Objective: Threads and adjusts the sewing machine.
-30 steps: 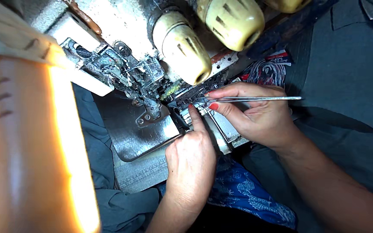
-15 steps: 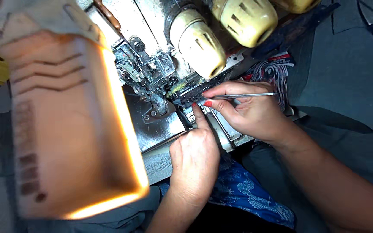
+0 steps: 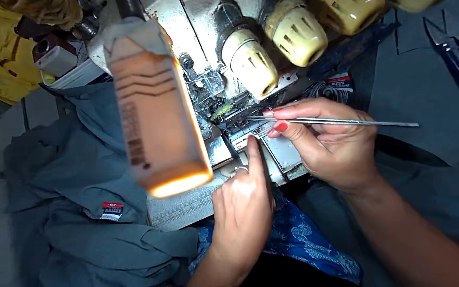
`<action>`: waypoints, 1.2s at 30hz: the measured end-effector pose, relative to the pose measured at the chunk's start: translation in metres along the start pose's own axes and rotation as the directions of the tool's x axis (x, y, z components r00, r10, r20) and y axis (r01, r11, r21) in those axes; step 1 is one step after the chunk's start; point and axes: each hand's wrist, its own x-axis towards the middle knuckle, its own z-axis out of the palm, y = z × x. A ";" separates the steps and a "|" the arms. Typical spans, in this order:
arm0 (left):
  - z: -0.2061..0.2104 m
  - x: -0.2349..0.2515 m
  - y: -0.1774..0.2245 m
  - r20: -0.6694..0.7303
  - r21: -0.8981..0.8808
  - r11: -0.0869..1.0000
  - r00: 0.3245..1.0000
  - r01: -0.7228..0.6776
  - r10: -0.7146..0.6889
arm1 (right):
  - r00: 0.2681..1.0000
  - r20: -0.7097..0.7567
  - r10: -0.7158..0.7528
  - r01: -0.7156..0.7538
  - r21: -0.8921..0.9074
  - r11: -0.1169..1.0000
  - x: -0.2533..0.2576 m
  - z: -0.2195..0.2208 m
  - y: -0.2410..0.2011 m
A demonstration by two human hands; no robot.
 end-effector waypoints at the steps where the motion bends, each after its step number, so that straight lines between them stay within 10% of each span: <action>1: -0.001 -0.007 -0.002 -0.095 -0.097 0.994 0.994 -0.056 0.047 | 1.000 -0.013 -0.004 0.004 0.010 1.000 -0.002 -0.001 -0.003; 7: -0.003 -0.015 -0.018 -0.486 -0.608 0.757 0.866 -0.239 -0.117 | 0.998 -0.055 -0.003 0.011 0.141 0.990 -0.020 -0.008 -0.019; 30: 0.001 0.004 -0.023 -0.424 -0.689 0.677 0.902 -0.259 -0.086 | 0.973 -0.147 0.177 -0.068 0.551 0.831 -0.047 -0.014 -0.032; 36: -0.025 -0.030 -0.020 -0.383 -0.762 0.563 0.924 -0.318 0.005 | 0.980 0.132 0.146 -0.188 0.402 0.896 -0.063 0.008 -0.038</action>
